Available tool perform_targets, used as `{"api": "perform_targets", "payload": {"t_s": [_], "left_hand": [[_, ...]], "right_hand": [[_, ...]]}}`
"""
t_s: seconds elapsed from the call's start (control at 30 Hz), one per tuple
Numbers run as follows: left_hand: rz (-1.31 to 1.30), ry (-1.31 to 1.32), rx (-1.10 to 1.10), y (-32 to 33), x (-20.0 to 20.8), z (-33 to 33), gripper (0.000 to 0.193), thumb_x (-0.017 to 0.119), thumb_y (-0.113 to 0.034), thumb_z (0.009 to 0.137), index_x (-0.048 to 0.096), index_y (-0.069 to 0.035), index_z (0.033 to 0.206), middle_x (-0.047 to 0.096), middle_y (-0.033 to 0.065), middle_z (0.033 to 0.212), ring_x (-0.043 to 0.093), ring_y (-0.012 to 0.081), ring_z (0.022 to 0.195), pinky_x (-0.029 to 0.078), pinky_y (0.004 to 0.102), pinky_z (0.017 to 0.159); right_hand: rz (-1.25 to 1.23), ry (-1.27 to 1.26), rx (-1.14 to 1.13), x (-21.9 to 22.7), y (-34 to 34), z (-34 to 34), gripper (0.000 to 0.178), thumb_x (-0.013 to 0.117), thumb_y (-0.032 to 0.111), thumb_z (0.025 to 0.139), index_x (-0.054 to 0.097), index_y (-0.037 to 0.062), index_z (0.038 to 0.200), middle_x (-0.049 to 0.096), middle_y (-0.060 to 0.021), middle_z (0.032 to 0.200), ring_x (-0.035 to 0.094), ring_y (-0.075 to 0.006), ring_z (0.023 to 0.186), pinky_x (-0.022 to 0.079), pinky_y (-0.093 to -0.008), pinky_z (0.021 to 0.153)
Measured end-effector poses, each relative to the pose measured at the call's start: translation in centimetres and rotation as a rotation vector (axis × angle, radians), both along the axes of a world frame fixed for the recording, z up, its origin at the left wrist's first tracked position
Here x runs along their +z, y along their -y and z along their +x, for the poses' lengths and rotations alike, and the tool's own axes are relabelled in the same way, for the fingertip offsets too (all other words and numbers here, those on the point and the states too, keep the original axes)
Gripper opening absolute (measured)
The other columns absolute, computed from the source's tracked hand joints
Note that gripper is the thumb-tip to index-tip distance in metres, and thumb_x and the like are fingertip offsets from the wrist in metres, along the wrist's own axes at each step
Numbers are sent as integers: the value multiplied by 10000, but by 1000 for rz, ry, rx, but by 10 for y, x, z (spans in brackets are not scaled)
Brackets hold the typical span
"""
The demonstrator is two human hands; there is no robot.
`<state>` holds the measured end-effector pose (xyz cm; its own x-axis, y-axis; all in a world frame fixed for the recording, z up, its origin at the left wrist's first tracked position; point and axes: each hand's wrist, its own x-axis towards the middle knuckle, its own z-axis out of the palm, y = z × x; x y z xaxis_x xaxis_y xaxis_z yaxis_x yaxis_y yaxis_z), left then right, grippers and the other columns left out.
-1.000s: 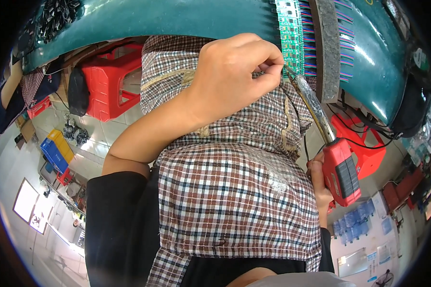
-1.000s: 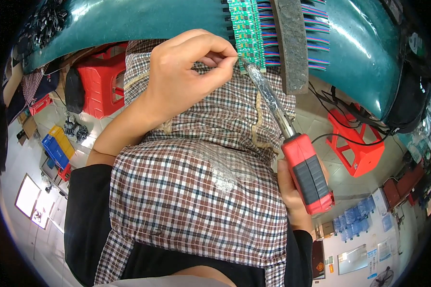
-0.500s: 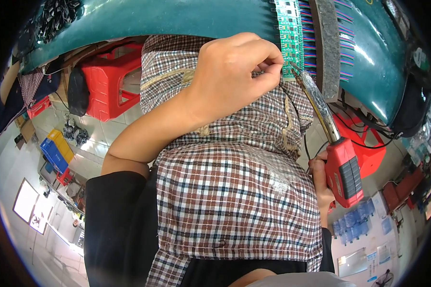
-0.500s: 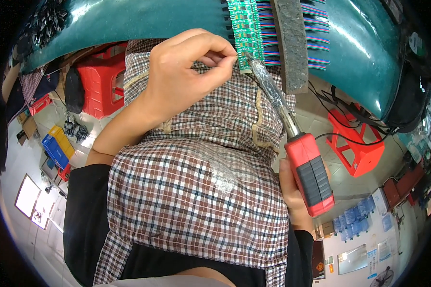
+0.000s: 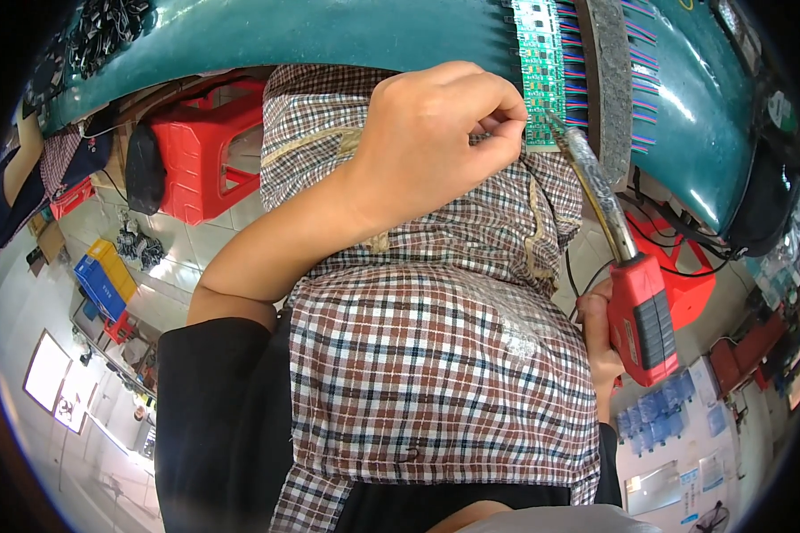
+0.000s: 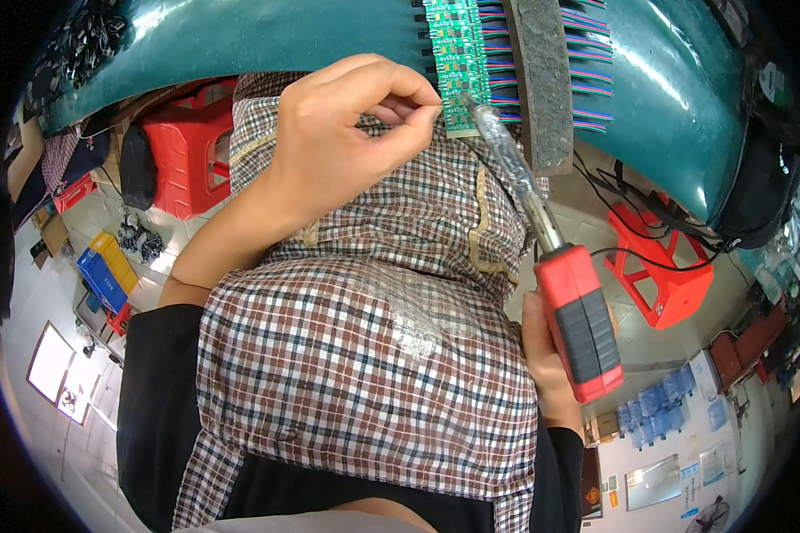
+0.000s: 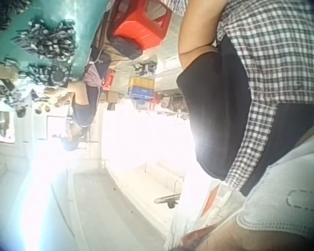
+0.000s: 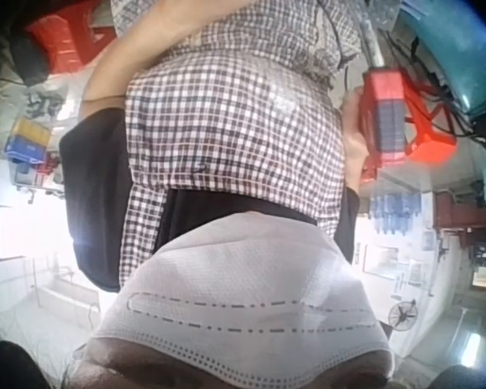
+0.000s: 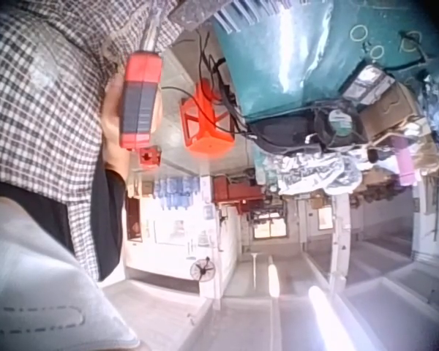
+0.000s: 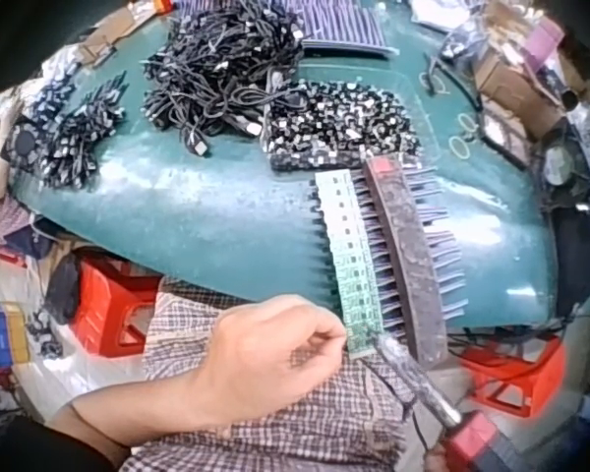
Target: The person assembles electronic components onto LED strips by soldering them with a soldering iron.
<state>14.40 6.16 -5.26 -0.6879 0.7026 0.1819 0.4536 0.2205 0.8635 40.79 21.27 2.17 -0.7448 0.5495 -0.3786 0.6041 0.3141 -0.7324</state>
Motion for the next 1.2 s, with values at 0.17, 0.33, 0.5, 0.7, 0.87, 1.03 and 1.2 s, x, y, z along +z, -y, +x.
{"api": "perform_targets", "payload": {"t_s": [0.17,0.33,0.5,0.7,0.87,1.03,1.2], "left_hand": [[12,5,-3,-1,0,0,84,747,29,792,724,-13,861,715,56,816,718,117,717,592,227,642],[4,21,-2,0,2,-1,84,744,29,793,724,-14,862,715,56,821,718,118,717,591,229,638],[-32,7,-22,2,8,-4,83,764,0,801,730,-22,873,715,63,822,718,134,713,593,233,640],[-53,-198,-45,6,32,-41,85,793,-58,817,736,-34,875,701,67,804,653,143,634,525,258,559],[-139,-559,138,-32,49,-105,87,742,-132,811,701,-58,835,695,82,780,681,236,698,541,343,647],[-393,-637,162,-62,41,-152,115,698,-164,768,715,-52,787,704,155,820,694,346,821,550,442,743],[-559,-683,154,-82,37,-161,143,689,-166,766,712,-24,769,694,185,787,697,366,779,555,467,713]], "right_hand": [[-37,1,-39,3,2,-2,185,707,74,904,689,9,1076,673,-98,901,653,-198,798,520,-331,724],[-69,-10,-71,6,4,-6,176,694,65,913,685,9,1079,668,-95,897,648,-192,799,518,-329,724],[39,-161,73,-1,4,-16,67,522,-73,947,554,-33,990,528,-78,774,494,-143,624,426,-295,600],[-100,-242,-196,1,10,-19,38,522,-45,953,547,-36,980,516,-73,778,492,-141,622,425,-297,597],[-112,-268,-179,-7,6,-18,29,530,-28,952,551,-37,971,515,-71,776,492,-139,623,424,-295,597],[-107,-231,-137,5,7,-30,31,534,-19,952,555,-35,968,514,-69,774,492,-138,625,423,-294,598],[-113,-189,-123,11,10,-32,34,537,-10,952,559,-34,965,513,-66,772,492,-137,626,423,-292,598]]}}
